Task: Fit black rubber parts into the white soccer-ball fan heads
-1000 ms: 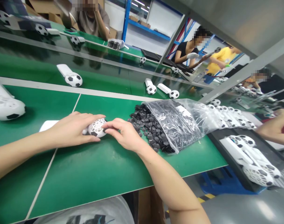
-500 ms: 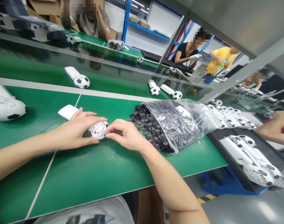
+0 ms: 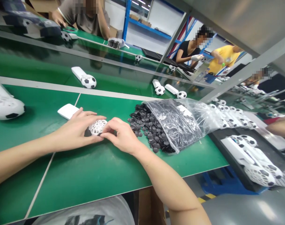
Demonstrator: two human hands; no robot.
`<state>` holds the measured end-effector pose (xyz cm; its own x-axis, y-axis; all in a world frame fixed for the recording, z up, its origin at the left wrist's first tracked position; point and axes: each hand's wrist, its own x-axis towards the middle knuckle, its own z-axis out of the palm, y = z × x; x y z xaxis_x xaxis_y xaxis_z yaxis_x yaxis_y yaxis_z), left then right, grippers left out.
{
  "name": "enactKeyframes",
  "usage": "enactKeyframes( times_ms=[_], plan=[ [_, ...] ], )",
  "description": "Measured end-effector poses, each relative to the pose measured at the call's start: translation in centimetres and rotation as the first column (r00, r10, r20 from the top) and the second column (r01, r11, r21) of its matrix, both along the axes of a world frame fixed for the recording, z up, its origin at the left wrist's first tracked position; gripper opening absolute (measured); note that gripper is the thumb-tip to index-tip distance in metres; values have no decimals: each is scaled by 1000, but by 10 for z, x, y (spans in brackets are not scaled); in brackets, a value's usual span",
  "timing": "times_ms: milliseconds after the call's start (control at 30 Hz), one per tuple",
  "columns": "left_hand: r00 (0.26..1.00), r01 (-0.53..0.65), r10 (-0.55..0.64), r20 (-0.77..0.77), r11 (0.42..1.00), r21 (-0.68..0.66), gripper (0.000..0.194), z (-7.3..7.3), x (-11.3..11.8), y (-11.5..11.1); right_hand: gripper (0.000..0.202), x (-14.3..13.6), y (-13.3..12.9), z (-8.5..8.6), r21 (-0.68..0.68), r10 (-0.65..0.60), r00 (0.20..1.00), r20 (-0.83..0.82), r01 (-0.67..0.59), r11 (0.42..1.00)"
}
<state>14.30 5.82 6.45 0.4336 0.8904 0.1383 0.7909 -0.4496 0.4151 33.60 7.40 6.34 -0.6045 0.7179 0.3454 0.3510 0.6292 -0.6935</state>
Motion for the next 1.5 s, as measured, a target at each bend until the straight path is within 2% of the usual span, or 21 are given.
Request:
enactKeyframes(
  times_ms=[100,200,300,400,467,533,600,700,800,900,967,1033,1133,1233,1300,1433,1500],
  plan=[
    [1000,9,-9,0,1000,14,56,1,1,0,24,-2,-1,-5,-137,-51,997,-51,43,990],
    [1000,19,-19,-4,999,32,52,2,1,0,35,-4,1,-9,-302,-52,994,-97,21,953],
    [997,71,-71,-9,997,28,53,2,0,0,36,-2,8,-7,-339,-52,994,-100,15,941],
    [991,133,-133,-5,990,38,62,1,-3,1,17,9,17,1,-280,-131,991,-40,115,953],
    [987,162,-162,-14,986,38,64,2,-6,3,9,18,20,5,-228,-186,981,56,194,954],
    [978,207,-208,-32,978,-30,60,5,-10,4,7,24,21,8,-194,-172,969,176,206,959],
    [971,230,-237,-30,962,-148,56,7,-12,4,8,26,20,8,-151,-105,951,292,154,976],
    [988,154,-151,34,956,-250,55,7,-7,-1,14,23,16,6,-60,-57,898,436,92,994],
    [989,78,-50,137,974,-210,47,2,1,-6,10,20,14,5,-41,-64,874,482,95,995],
    [977,155,-117,181,966,-209,39,3,2,-5,8,21,13,6,-117,-18,896,444,78,990],
    [971,203,-163,173,947,-248,45,6,-3,-1,8,23,14,8,-160,24,921,389,42,986],
    [972,211,-172,158,937,-280,53,9,-8,2,11,25,14,11,-133,59,942,330,-15,991],
    [967,236,-199,158,932,-275,53,9,-12,3,12,24,12,14,-59,96,966,241,-85,995],
    [960,255,-217,179,940,-227,51,5,-9,0,9,22,9,14,-114,110,983,146,-94,989],
    [968,206,-169,184,956,-211,51,2,-6,-2,7,20,7,12,-131,121,987,106,-106,986],
    [979,-17,66,191,969,-248,38,3,-6,-2,4,18,7,9,-45,101,993,69,-98,994],
    [971,-21,89,222,956,-292,40,5,-9,1,5,15,7,7,-78,98,994,42,-94,992]
  ],
)
